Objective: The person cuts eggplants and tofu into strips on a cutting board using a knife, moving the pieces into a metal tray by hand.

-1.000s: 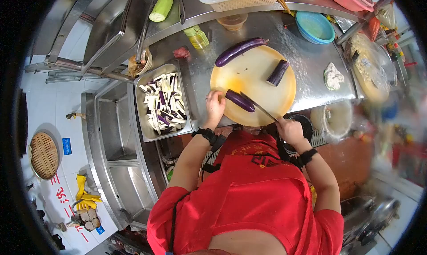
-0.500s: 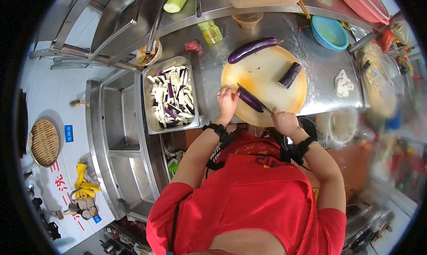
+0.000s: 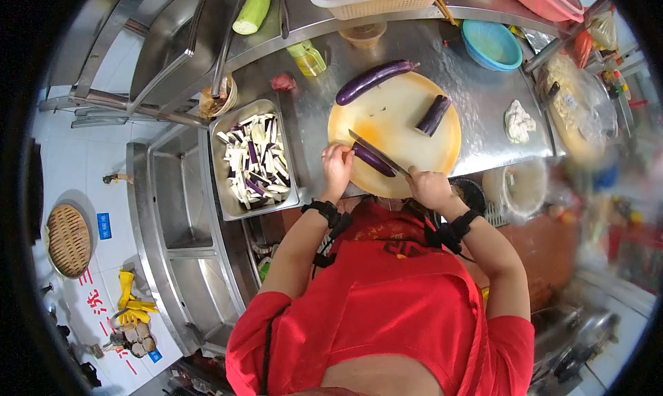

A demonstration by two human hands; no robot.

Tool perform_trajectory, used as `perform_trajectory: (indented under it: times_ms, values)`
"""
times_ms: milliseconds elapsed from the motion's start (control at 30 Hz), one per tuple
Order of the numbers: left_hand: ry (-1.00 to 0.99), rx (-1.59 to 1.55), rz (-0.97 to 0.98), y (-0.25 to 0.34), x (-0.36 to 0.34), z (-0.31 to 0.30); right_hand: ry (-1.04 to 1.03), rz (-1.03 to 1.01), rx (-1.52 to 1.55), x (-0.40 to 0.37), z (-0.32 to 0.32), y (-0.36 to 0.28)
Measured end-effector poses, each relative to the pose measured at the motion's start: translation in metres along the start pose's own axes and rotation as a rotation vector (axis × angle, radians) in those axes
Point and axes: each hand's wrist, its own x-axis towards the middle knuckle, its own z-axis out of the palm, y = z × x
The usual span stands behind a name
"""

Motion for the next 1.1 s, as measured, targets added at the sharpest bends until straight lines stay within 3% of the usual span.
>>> perform_trajectory:
  times_ms: [267,400,467,567,767,1033,1100]
  values:
    - [-0.023,0.041,0.021,0.003,0.003,0.0,0.068,-0.03,-0.03,0.031,0.049,-0.012]
    - [-0.039,0.069,0.046,0.004,0.005,-0.002,0.037,0.001,-0.009,0.031,0.029,-0.013]
    - [-0.067,0.061,0.056,0.001,0.005,-0.004,0.121,-0.055,0.03,0.026,0.021,-0.007]
    - [0.042,-0.024,-0.022,-0.01,-0.003,-0.002,0.081,-0.036,0.07,0.012,-0.005,-0.015]
    - [0.031,-0.011,-0.01,0.01,-0.004,-0.012,0.007,-0.021,-0.013,0.027,0.041,-0.019]
    - [-0.132,0.15,0.047,0.019,0.007,-0.009,0.117,0.015,0.086,0.017,0.01,-0.018]
    - [-0.069,-0.069,0.007,0.006,0.009,-0.002,0.233,0.018,0.116,0.011,0.005,-0.014]
